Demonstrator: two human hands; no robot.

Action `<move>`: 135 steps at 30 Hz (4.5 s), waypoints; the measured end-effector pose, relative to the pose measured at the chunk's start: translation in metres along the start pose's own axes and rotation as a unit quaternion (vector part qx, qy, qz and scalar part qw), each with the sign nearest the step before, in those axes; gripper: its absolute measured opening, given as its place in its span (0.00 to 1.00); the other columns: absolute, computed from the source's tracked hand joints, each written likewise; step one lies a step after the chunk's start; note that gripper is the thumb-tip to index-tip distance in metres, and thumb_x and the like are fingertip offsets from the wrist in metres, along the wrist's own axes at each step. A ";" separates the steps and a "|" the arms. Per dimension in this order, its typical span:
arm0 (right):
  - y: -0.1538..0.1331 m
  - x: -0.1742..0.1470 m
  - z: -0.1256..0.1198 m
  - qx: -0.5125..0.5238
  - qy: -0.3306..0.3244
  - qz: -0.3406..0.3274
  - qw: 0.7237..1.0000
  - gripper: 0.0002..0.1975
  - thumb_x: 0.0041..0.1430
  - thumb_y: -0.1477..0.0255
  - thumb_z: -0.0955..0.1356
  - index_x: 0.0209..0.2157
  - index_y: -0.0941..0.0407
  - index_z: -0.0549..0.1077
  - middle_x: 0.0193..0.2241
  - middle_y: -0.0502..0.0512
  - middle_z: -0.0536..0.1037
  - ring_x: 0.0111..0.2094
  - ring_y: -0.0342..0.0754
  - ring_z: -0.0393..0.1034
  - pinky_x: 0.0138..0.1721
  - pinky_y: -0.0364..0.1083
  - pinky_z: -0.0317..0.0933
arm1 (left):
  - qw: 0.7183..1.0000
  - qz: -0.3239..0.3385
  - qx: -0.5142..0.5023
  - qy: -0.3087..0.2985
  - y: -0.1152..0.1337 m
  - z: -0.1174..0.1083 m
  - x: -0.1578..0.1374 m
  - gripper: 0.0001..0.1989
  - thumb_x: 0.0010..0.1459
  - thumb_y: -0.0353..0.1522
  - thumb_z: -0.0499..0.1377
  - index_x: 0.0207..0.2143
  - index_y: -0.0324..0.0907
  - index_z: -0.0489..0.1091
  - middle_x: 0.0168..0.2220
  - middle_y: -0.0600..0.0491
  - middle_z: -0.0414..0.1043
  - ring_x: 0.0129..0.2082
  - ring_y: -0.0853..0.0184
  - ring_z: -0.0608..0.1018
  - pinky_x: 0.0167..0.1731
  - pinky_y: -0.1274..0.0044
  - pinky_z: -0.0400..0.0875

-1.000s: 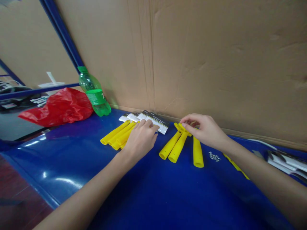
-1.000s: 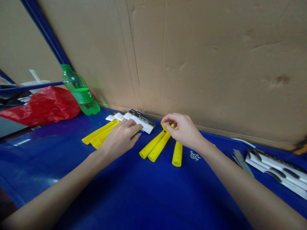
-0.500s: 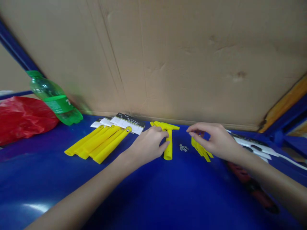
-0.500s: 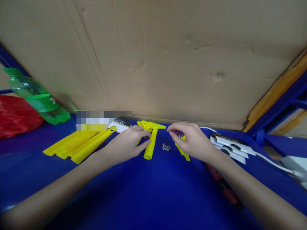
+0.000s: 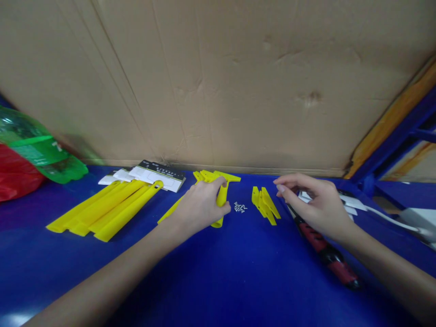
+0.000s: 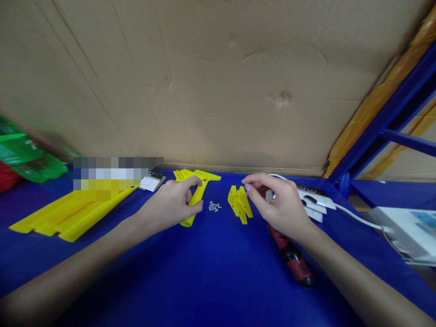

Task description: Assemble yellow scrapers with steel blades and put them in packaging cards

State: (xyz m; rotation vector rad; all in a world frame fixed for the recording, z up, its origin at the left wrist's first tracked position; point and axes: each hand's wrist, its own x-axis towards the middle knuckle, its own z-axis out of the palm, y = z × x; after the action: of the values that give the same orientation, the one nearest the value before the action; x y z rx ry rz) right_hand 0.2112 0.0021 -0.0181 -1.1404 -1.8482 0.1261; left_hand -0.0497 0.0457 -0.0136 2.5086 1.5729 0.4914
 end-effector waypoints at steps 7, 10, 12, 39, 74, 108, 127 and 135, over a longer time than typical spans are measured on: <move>0.004 0.000 -0.001 0.013 0.019 0.029 0.999 0.06 0.62 0.71 0.69 0.38 0.54 0.80 0.27 0.52 0.84 0.27 0.48 0.78 0.31 0.46 0.68 | 0.986 -0.058 -0.158 0.003 -0.001 -0.004 0.004 0.18 0.49 0.38 0.63 0.43 0.43 0.72 0.22 0.55 0.74 0.24 0.59 0.79 0.28 0.71 0.69; 0.005 0.002 0.003 0.030 0.028 0.074 0.996 0.06 0.62 0.69 0.70 0.38 0.54 0.79 0.26 0.52 0.82 0.26 0.48 0.76 0.31 0.47 0.68 | 0.962 -0.071 -0.263 -0.029 0.001 -0.009 0.004 0.21 0.51 0.43 0.61 0.45 0.43 0.70 0.25 0.54 0.78 0.26 0.60 0.82 0.26 0.73 0.73; 0.005 0.005 0.005 0.057 0.041 0.133 0.989 0.08 0.62 0.65 0.70 0.40 0.53 0.78 0.25 0.51 0.81 0.26 0.48 0.75 0.30 0.47 0.68 | 0.945 -0.070 -0.316 -0.039 0.003 -0.012 0.001 0.22 0.52 0.46 0.59 0.45 0.43 0.69 0.26 0.54 0.80 0.27 0.61 0.83 0.26 0.74 0.75; -0.010 0.025 -0.029 0.259 -0.288 0.253 0.887 0.13 0.56 0.63 0.77 0.38 0.57 0.84 0.30 0.55 0.86 0.27 0.44 0.77 0.29 0.42 0.68 | 0.930 0.004 -0.353 -0.104 0.032 -0.013 -0.046 0.23 0.59 0.37 0.66 0.56 0.47 0.67 0.34 0.58 0.77 0.28 0.68 0.83 0.32 0.76 0.80; 0.012 0.031 -0.038 -0.179 -0.320 0.360 0.858 0.09 0.40 0.81 0.72 0.18 0.54 0.71 0.14 0.52 0.78 0.22 0.50 0.79 0.16 0.40 0.65 | 0.892 -0.107 -0.402 -0.179 0.060 0.017 -0.020 0.26 0.65 0.40 0.60 0.62 0.40 0.63 0.29 0.57 0.75 0.21 0.69 0.79 0.21 0.77 0.78; 0.001 0.045 -0.061 0.072 -0.263 0.294 0.916 0.08 0.44 0.74 0.76 0.30 0.54 0.77 0.20 0.47 0.77 0.19 0.41 0.65 0.20 0.41 0.56 | 0.880 -0.108 -0.433 -0.162 0.038 0.007 -0.038 0.29 0.63 0.42 0.63 0.61 0.40 0.64 0.30 0.58 0.75 0.18 0.72 0.76 0.17 0.82 0.74; 0.001 0.023 -0.011 0.348 -0.266 0.268 0.858 0.13 0.49 0.66 0.82 0.31 0.57 0.81 0.27 0.52 0.85 0.27 0.40 0.75 0.30 0.40 0.64 | 0.895 -0.071 -0.417 -0.144 0.015 -0.003 -0.057 0.29 0.65 0.46 0.62 0.63 0.45 0.66 0.30 0.58 0.75 0.20 0.72 0.77 0.19 0.82 0.74; -0.004 0.023 -0.008 0.343 -0.220 0.306 0.860 0.25 0.45 0.64 0.83 0.44 0.55 0.77 0.31 0.54 0.87 0.30 0.46 0.80 0.35 0.45 0.70 | 0.902 -0.086 -0.402 -0.134 0.014 -0.002 -0.057 0.28 0.65 0.45 0.61 0.63 0.45 0.66 0.32 0.57 0.75 0.21 0.71 0.78 0.19 0.81 0.75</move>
State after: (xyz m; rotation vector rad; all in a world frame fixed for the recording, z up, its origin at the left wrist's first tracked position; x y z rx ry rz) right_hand 0.2111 0.0143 0.0032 -1.1731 -1.5083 1.3979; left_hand -0.0613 -0.0116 -0.0186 1.7077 1.1411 0.5847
